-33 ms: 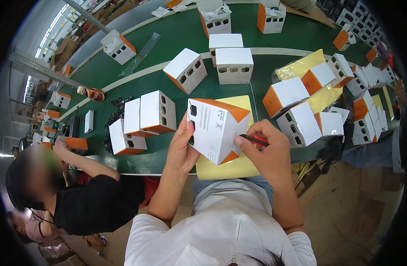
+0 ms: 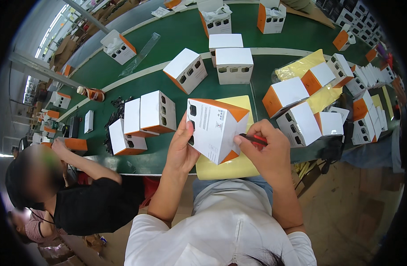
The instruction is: Applying labels to product boxes and organizing them on the workspace and conveyor.
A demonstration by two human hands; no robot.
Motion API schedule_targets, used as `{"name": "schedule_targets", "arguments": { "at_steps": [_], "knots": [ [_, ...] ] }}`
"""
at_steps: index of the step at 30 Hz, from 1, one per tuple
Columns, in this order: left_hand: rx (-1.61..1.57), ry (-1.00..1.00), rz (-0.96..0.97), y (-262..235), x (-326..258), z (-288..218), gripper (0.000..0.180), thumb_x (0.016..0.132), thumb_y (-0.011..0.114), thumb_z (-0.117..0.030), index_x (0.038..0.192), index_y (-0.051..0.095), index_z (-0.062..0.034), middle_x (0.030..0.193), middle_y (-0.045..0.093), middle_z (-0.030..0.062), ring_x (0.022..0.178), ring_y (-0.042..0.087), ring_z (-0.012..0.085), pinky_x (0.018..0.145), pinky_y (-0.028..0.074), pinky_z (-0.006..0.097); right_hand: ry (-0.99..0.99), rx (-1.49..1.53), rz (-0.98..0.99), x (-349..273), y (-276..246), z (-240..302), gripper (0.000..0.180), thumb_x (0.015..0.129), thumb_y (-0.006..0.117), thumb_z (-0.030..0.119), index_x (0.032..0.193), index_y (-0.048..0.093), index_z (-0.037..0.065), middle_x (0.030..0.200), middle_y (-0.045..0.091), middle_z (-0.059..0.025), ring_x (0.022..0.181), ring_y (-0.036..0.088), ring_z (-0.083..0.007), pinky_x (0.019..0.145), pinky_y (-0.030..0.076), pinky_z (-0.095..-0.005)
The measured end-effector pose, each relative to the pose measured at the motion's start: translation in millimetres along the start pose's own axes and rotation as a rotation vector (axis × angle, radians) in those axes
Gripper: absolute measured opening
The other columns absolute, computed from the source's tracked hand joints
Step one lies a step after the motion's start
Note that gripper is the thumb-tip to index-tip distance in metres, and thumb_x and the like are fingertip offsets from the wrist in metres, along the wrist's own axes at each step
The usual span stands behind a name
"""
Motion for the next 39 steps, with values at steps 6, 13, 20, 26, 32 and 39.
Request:
{"name": "schedule_targets", "arguments": {
  "at_steps": [6,13,20,26,32,39],
  "knots": [
    [-0.001,0.039,-0.052,-23,-8,-6,0.056,0.106,0.054,-0.021,0.157,0.033,-0.008,0.145,0.055,0.0091,0.129,0.058,0.0211,0.106,0.051,0.04,0.122,-0.308,0.044,13,13,-25,0.055,0.078,0.082,0.054,0.094,0.055,0.008,0.077,0.06,-0.0083,0.068,0.058,-0.0276,0.068,0.045,-0.04],
    [0.033,0.156,-0.144,-47,-28,-35,0.054,0.108,0.051,-0.021,0.157,0.033,-0.0107,0.145,0.055,0.0066,0.131,0.057,0.0208,0.105,0.051,0.04,-0.314,-0.279,-0.197,19,40,-37,0.063,0.094,0.063,0.051,0.132,0.056,0.002,0.123,0.062,-0.0223,0.115,0.058,-0.0392,0.103,0.041,-0.0483],
    [-0.097,0.114,-0.124,-48,-30,-17,0.05,0.108,0.049,-0.026,0.155,0.037,-0.0124,0.148,0.052,0.0055,0.135,0.052,0.0226,0.11,0.045,0.044,-0.802,-0.252,0.05,-41,82,48,0.061,0.101,0.054,0.047,0.146,0.05,0.006,0.149,0.049,-0.0215,0.136,0.046,-0.0388,0.115,0.03,-0.0549],
    [0.5,0.279,-0.001,-25,-44,-46,0.063,0.099,0.067,-0.021,0.154,0.041,-0.0046,0.147,0.052,0.0171,0.135,0.051,0.0262,0.112,0.041,0.04,-0.633,0.045,-0.099,-35,16,32,0.096,0.081,0.081,0.048,0.155,0.038,0.007,0.152,0.043,-0.0235,0.143,0.042,-0.0376,0.119,0.027,-0.0532],
    [1.232,0.434,0.621,114,-67,-8,0.059,0.084,0.081,-0.024,0.138,0.063,-0.0077,0.147,0.05,0.0282,0.134,0.048,0.0424,0.112,0.036,0.047,-0.204,0.285,0.339,-66,-10,7,0.111,0.073,0.091,0.029,0.159,0.026,0.002,0.158,0.038,-0.0198,0.144,0.04,-0.0313,0.118,0.031,-0.0395],
    [0.968,0.466,0.568,156,-45,1,0.07,0.089,0.075,-0.051,0.138,0.059,-0.0038,0.147,0.051,0.0258,0.137,0.047,0.0374,0.113,0.036,0.047,-0.238,0.801,-0.601,-156,-178,-98,0.11,0.069,0.091,0.04,0.153,0.035,-0.004,0.154,0.045,-0.0166,0.136,0.05,-0.0247,0.113,0.041,-0.0416]
  ]
}}
Point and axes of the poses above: each hand's wrist, its own x-axis towards the middle knuckle, its own y-axis out of the palm, z = x × y, the point moved 10 cm from there along x, towards the middle knuckle
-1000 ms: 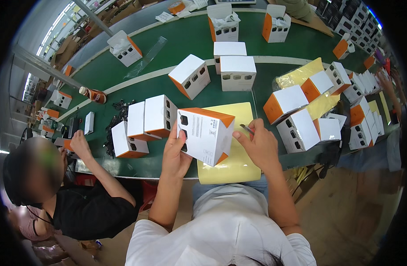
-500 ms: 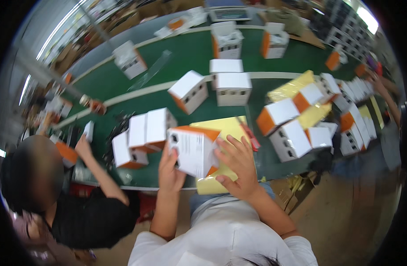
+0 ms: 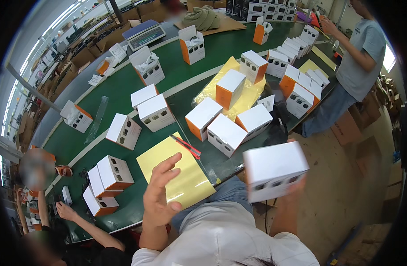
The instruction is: Applying labels to product boxes and organizing them on the workspace and conveyor.
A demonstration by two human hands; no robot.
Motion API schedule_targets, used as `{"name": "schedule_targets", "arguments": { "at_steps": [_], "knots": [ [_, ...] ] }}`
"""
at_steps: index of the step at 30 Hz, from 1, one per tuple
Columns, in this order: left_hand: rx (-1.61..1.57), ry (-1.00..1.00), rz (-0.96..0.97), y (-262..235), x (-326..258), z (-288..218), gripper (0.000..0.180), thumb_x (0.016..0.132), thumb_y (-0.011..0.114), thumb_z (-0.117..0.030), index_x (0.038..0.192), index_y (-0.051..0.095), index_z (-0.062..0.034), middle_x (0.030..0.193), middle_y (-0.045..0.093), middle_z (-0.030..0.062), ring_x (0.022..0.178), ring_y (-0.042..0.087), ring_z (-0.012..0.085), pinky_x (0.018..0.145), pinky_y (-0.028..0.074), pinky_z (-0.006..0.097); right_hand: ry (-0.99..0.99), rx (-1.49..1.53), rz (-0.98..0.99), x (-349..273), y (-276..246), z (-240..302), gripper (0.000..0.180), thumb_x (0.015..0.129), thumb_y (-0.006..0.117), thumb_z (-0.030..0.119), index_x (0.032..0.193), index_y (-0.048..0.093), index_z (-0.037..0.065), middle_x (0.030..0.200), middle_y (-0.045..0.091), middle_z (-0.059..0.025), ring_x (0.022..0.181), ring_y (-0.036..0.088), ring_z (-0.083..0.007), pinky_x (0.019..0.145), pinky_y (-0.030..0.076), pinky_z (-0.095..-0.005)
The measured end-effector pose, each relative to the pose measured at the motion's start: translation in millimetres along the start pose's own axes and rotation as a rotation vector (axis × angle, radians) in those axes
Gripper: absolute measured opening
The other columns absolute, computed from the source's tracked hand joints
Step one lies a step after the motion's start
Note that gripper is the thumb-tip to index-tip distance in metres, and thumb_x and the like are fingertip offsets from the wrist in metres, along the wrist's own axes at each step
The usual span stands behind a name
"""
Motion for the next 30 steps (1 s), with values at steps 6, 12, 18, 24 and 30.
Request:
{"name": "schedule_targets", "arguments": {
  "at_steps": [6,12,18,24,30],
  "knots": [
    [-0.125,-0.114,-0.032,5,9,36,0.052,0.096,0.069,-0.038,0.131,0.061,0.0008,0.137,0.059,0.0227,0.13,0.055,0.0329,0.11,0.04,0.045,-0.385,-0.173,-0.466,45,-151,77,0.082,0.083,0.073,0.02,0.151,0.034,0.0,0.139,0.054,-0.0145,0.128,0.055,-0.0272,0.111,0.041,-0.0413],
    [-0.13,-0.197,-0.137,-2,7,56,0.039,0.097,0.066,-0.023,0.127,0.063,0.0011,0.133,0.063,0.0188,0.124,0.059,0.0284,0.104,0.045,0.04,-0.179,-0.439,-0.118,183,-95,50,0.091,0.075,0.075,-0.002,0.153,0.03,0.003,0.136,0.058,-0.0147,0.127,0.055,-0.0247,0.112,0.039,-0.04],
    [-0.048,-0.257,-0.265,-21,12,60,0.034,0.096,0.064,-0.016,0.125,0.064,0.0007,0.132,0.064,0.0151,0.122,0.06,0.0236,0.103,0.044,0.036,-0.001,-0.526,0.04,274,-27,-24,0.08,0.077,0.08,0.0,0.144,0.036,-0.001,0.125,0.064,-0.016,0.111,0.066,-0.0232,0.096,0.053,-0.0346],
    [0.039,-0.22,-0.47,-68,6,51,0.029,0.096,0.065,-0.013,0.123,0.066,-0.0004,0.128,0.063,0.0103,0.119,0.057,0.019,0.102,0.042,0.033,-0.091,-1.202,0.067,307,-16,-94,0.085,0.071,0.089,0.024,0.136,0.04,-0.003,0.124,0.062,-0.0271,0.113,0.065,-0.0373,0.098,0.051,-0.0401],
    [0.318,-0.193,-0.575,-139,-8,50,0.025,0.095,0.067,-0.012,0.118,0.067,-0.0018,0.116,0.065,0.0095,0.109,0.06,0.0187,0.094,0.045,0.031,0.066,-1.172,0.34,294,-22,-115,0.062,0.078,0.084,0.021,0.124,0.052,-0.005,0.117,0.064,-0.0211,0.108,0.065,-0.033,0.096,0.05,-0.0394]
  ]
}}
Point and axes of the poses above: each hand's wrist, its own x-axis towards the middle knuckle, its own y-axis out of the palm, z = x × y, the point moved 10 cm from there along x, towards the middle knuckle
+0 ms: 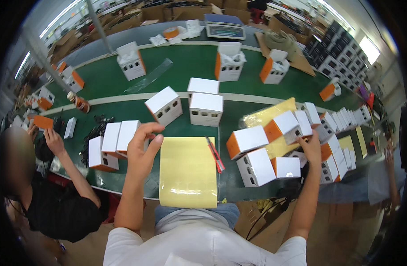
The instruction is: Applying labels to product boxes and organizing them on the workspace and conveyor.
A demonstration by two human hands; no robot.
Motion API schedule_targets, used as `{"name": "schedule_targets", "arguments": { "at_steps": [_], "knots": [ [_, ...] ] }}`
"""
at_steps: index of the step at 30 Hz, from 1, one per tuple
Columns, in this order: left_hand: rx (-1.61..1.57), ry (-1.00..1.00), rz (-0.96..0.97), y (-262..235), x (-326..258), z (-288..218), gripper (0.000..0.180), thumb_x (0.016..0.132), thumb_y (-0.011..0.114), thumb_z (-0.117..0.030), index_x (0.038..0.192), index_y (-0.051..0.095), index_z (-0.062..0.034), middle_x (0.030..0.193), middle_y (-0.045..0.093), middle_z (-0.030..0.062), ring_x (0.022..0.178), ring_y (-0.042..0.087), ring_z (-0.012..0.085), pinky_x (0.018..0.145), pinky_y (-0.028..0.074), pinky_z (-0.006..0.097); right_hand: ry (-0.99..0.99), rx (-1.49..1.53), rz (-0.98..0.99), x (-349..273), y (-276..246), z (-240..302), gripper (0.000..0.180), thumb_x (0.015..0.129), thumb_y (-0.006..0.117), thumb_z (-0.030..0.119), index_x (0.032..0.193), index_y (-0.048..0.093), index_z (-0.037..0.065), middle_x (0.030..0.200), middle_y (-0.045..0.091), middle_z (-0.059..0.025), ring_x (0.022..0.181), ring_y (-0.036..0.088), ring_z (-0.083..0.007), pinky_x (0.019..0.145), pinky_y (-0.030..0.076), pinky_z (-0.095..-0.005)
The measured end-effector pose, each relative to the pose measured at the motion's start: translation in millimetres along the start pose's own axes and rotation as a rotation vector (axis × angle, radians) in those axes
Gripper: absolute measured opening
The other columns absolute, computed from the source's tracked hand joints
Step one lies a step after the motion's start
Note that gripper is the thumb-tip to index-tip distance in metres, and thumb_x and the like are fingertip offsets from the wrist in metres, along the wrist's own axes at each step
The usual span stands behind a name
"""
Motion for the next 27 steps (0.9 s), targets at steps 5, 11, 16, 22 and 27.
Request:
{"name": "schedule_targets", "arguments": {
  "at_steps": [5,11,16,22,27],
  "knots": [
    [0.524,0.373,0.248,35,63,-28,0.027,0.087,0.073,-0.017,0.11,0.068,-0.0057,0.107,0.066,0.0134,0.102,0.063,0.0312,0.09,0.049,0.04,-0.082,-0.007,-0.268,-42,-49,58,0.059,0.09,0.075,0.019,0.14,0.052,-0.003,0.127,0.063,-0.0192,0.113,0.06,-0.0256,0.097,0.047,-0.0341],
    [0.86,0.427,0.527,120,111,42,0.048,0.08,0.078,-0.021,0.124,0.064,-0.0089,0.123,0.059,0.0149,0.118,0.056,0.0329,0.1,0.047,0.044,-0.492,0.425,0.121,-169,32,236,0.01,0.087,0.068,0.001,0.097,0.071,0.001,0.093,0.073,-0.0077,0.086,0.066,-0.0162,0.077,0.052,-0.0326],
    [0.923,0.484,0.522,134,105,53,0.049,0.08,0.076,-0.021,0.124,0.062,-0.0056,0.133,0.055,0.0222,0.125,0.053,0.0373,0.106,0.045,0.045,-0.463,0.163,0.227,-190,176,242,0.017,0.087,0.071,0.007,0.104,0.069,0.003,0.102,0.066,-0.0126,0.093,0.063,-0.0338,0.083,0.051,-0.0401],
    [1.12,0.692,0.283,137,70,51,0.063,0.084,0.077,-0.022,0.135,0.05,0.005,0.146,0.048,0.025,0.132,0.049,0.0404,0.109,0.042,0.047,-0.404,-0.298,0.185,-165,239,221,0.031,0.089,0.069,0.012,0.118,0.064,0.002,0.115,0.059,-0.0165,0.108,0.058,-0.0362,0.085,0.052,-0.0461],
    [0.939,0.563,0.243,101,58,12,0.056,0.085,0.077,-0.018,0.136,0.055,-0.0138,0.138,0.051,0.0211,0.126,0.05,0.0406,0.106,0.042,0.049,-0.256,-0.272,0.209,-156,237,212,0.027,0.097,0.053,0.005,0.122,0.061,0.001,0.108,0.061,-0.0204,0.102,0.062,-0.0381,0.085,0.052,-0.0474]
  ]
}}
Point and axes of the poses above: each hand's wrist, its own x-axis towards the middle knuckle, its own y-axis out of the palm, z = x × y, the point moved 10 cm from there along x, towards the middle knuckle
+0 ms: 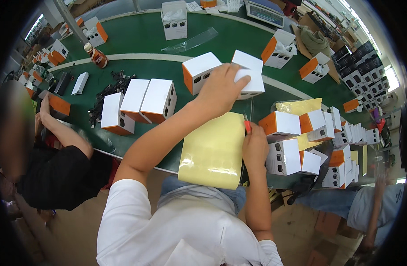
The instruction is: Applying labels to product boxes and organizing them on the workspace and conveyor.
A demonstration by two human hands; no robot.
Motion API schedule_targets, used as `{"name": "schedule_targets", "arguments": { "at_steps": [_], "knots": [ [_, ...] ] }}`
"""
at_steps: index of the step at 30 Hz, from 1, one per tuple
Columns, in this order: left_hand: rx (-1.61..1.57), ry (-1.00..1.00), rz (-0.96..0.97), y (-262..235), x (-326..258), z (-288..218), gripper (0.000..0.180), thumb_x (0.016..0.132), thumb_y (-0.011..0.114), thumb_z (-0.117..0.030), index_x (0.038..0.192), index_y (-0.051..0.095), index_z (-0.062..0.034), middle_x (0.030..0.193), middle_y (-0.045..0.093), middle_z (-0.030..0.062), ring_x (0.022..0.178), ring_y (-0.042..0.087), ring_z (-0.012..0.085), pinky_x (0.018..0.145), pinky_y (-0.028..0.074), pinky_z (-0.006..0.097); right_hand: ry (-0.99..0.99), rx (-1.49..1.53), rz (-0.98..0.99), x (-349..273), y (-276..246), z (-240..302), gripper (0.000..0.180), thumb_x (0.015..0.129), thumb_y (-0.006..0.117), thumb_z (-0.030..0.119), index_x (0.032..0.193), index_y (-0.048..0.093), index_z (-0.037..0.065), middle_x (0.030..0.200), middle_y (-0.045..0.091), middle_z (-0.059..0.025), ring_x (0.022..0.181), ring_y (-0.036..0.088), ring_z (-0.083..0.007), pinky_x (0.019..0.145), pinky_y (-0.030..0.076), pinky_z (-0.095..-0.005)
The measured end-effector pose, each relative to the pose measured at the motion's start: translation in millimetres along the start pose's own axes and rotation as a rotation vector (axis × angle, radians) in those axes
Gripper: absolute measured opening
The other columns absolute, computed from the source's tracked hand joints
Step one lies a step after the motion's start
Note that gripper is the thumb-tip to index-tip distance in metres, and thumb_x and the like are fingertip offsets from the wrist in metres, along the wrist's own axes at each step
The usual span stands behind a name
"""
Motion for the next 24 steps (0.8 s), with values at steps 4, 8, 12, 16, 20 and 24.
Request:
{"name": "schedule_targets", "arguments": {
  "at_steps": [4,8,12,16,20,24],
  "knots": [
    [-0.054,-0.119,0.03,-53,-33,10,0.053,0.087,0.076,-0.019,0.134,0.054,-0.0127,0.139,0.051,0.0203,0.127,0.049,0.0399,0.107,0.042,0.048,0.113,0.483,-0.01,-24,-14,-20,0.026,0.098,0.051,0.003,0.123,0.058,-0.001,0.114,0.064,-0.0197,0.106,0.063,-0.0339,0.091,0.05,-0.0392],
    [0.034,-0.144,0.162,-33,-67,25,0.052,0.086,0.076,-0.019,0.133,0.055,-0.0122,0.14,0.051,0.0204,0.129,0.048,0.0393,0.107,0.042,0.048,0.046,0.626,0.136,-51,-12,-15,0.026,0.103,0.054,0.009,0.126,0.057,-0.003,0.113,0.064,-0.0067,0.089,0.06,-0.0137,0.079,0.05,-0.0273],
    [0.037,-0.053,0.054,-35,-90,12,0.048,0.087,0.071,-0.013,0.132,0.056,-0.0075,0.136,0.054,0.0224,0.13,0.049,0.0398,0.109,0.041,0.047,0.05,0.713,0.281,-64,-19,-3,0.025,0.103,0.051,0.004,0.126,0.06,-0.002,0.1,0.059,-0.004,0.083,0.054,-0.0089,0.075,0.047,-0.0238],
    [-0.491,0.007,0.187,6,-119,-18,0.052,0.086,0.074,-0.023,0.132,0.058,-0.0061,0.143,0.053,0.0167,0.136,0.046,0.0375,0.113,0.038,0.05,0.186,0.707,0.258,-65,-24,-3,0.024,0.103,0.052,0.004,0.124,0.063,-0.002,0.097,0.064,-0.0069,0.081,0.056,-0.0133,0.076,0.049,-0.0268],
    [-0.551,0.06,0.338,60,-132,-24,0.058,0.087,0.074,-0.037,0.133,0.059,-0.0057,0.152,0.048,0.0125,0.144,0.037,0.0343,0.121,0.026,0.051,0.132,0.656,0.259,-59,-16,3,0.019,0.1,0.055,0.001,0.117,0.064,-0.002,0.096,0.066,-0.0095,0.08,0.059,-0.0192,0.076,0.05,-0.0309],
    [-0.513,0.081,0.45,71,-140,-25,0.069,0.082,0.077,-0.049,0.136,0.06,-0.0085,0.155,0.044,0.0115,0.147,0.033,0.0333,0.124,0.02,0.051,-0.18,0.425,0.158,-50,-20,24,0.021,0.096,0.06,0.0,0.116,0.065,0.0,0.093,0.065,-0.013,0.078,0.061,-0.0267,0.073,0.049,-0.0331]
  ]
}}
Point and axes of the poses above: each hand's wrist, its own x-axis towards the middle knuckle, its own y-axis out of the palm, z = x × y, the point moved 10 cm from there along x, towards the middle knuckle
